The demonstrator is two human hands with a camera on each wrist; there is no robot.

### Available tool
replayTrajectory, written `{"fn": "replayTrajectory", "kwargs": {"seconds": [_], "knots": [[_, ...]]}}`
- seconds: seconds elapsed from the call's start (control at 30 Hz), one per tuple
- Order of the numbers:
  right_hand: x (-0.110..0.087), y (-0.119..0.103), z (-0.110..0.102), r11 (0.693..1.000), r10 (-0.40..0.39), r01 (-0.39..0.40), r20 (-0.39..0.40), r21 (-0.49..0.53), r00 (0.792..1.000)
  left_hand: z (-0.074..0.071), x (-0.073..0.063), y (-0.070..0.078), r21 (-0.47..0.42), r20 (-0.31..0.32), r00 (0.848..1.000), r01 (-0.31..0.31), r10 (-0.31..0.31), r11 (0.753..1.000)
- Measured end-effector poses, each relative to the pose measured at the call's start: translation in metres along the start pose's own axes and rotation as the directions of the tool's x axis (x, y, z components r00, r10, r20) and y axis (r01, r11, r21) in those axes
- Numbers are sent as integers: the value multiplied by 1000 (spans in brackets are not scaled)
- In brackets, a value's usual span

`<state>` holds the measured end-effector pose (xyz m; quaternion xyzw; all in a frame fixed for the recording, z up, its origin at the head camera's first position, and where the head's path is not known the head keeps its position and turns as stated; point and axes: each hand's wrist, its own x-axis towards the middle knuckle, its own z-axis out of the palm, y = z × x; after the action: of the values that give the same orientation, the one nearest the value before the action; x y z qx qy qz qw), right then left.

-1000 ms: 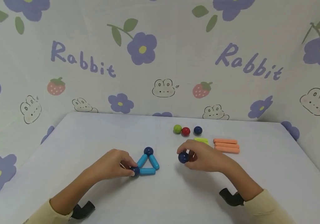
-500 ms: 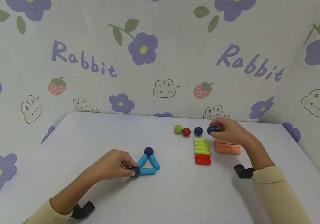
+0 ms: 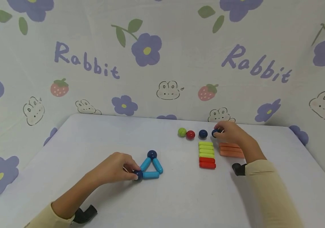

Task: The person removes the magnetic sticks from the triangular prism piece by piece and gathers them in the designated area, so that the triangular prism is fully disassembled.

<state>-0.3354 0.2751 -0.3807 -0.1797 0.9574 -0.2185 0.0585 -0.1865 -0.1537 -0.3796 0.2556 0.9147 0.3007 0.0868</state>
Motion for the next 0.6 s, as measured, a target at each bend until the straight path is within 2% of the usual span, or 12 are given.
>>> {"fn": "replayTrajectory", "kwargs": {"seconds": [0.2, 0.6], "knots": [[4, -1, 6, 999, -24, 25, 27, -30, 999, 0, -1, 1, -11, 2, 1000, 6, -6, 1000], [3, -7, 8, 999, 44, -43, 35, -27, 998, 0, -1, 0, -7, -6, 1000, -1, 1, 1000]]}}
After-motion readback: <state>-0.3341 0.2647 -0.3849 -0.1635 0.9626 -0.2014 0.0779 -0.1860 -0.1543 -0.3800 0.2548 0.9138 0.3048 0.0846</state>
